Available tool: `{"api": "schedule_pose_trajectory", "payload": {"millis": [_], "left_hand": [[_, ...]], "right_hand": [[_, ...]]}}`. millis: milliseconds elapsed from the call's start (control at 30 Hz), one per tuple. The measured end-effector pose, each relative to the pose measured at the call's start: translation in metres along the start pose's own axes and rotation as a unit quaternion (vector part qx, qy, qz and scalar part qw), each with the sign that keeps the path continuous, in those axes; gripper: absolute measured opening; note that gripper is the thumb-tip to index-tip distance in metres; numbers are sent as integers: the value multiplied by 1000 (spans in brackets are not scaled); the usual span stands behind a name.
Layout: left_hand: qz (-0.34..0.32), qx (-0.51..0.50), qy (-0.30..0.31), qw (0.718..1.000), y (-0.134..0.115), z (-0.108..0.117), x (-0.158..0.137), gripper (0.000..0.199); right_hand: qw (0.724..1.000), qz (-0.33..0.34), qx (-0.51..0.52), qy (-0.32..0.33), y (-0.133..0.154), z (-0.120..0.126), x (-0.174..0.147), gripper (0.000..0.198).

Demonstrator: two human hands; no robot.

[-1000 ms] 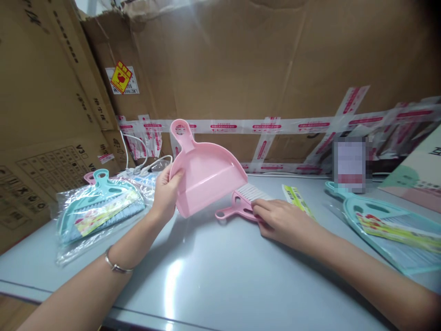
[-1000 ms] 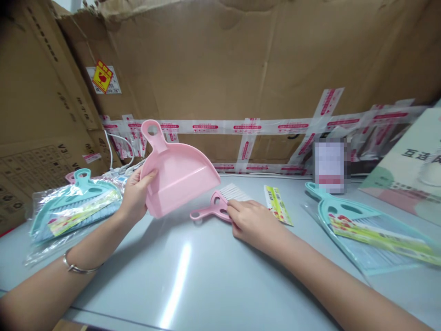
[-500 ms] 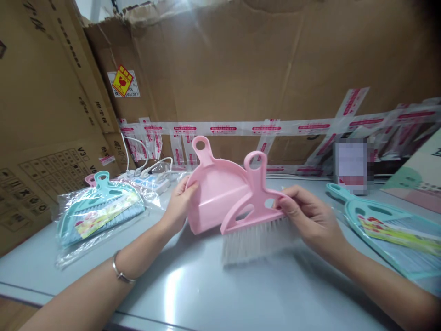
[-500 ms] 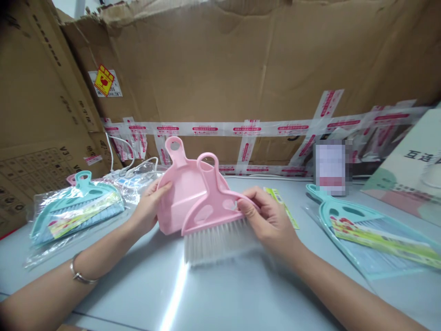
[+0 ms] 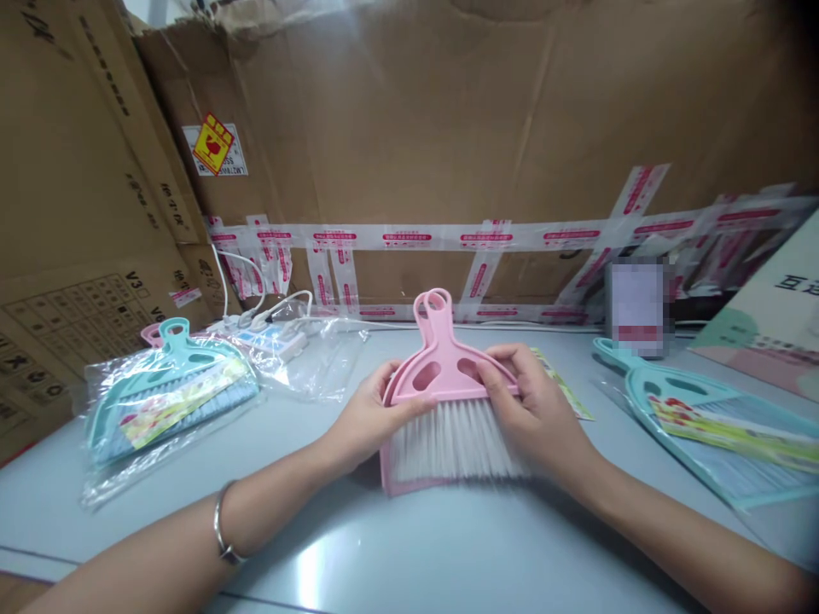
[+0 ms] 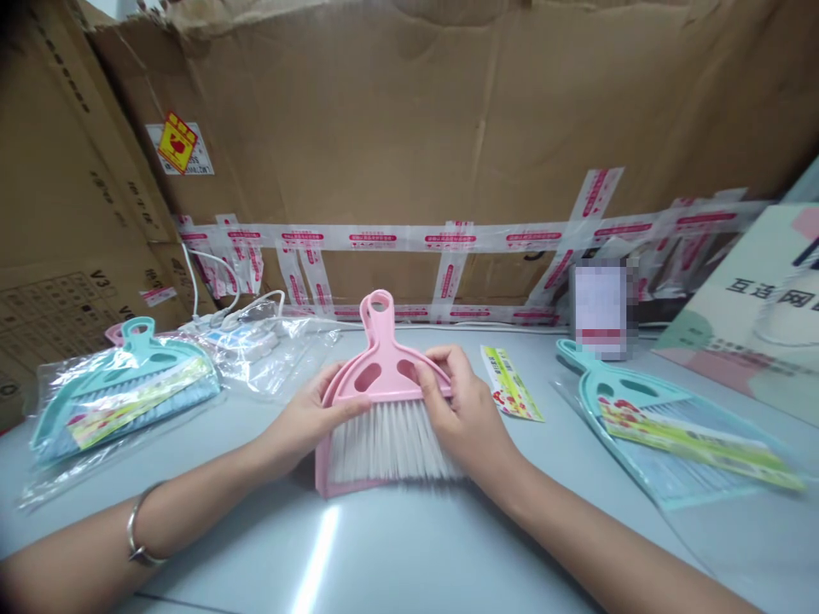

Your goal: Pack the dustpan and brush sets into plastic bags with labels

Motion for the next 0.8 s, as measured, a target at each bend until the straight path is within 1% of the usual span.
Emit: {"api": "schedule_pose_trajectory", "payload": {"millis": [133,267,367,433,467,500,567,633,667,733,767,800], "left_hand": [[-9,19,7,1000,0,-4,-2,43],[2,29,2,1000,0,-3,-2,44],[3,37,4,999,1,-3,-2,44],[7,45,4,999,2,-3,-2,45],[12,46,3,999,2,-3,-1,45],[19,46,1,999,3,-3,-1,46],[33,40,-5,999,4,-2,0,47],[43,31,-7,999,5,-2,2,47],[45,28,-8,999,5,-2,2,46],[48,29,-9,998,5,-1,3,43],[50,29,-10,998,5,0,3,42],[53,28,-7,998,5,0,3,40]], "right_hand": [[994,88,-61,30,8,5,2,12],[974,191,-116,37,11,12,4,14],[946,253,-201,-1,11,17,5,19],[931,263,-250,-30,9,17,5,21],[932,255,-255,-33,6,16,6,22],[939,240,-244,-27,4,15,6,22],[961,195,-194,-15,-3,12,7,22],[984,117,-137,-8,-9,10,8,32],[991,73,-110,7,-12,9,9,38],[995,0,-61,80,-14,7,9,42],[991,-21,-38,124,-14,5,9,41],[986,-27,-16,163,-13,4,9,39]]}}
Point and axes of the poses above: each hand's wrist, its own x-axis towards the middle knuckle, its own z-axis out of the back of the hand, y = z × x, the point moved 2 cm from there along x, towards the middle knuckle, and after that the axes turned 9 degrees about z, right-handed, at the moved point
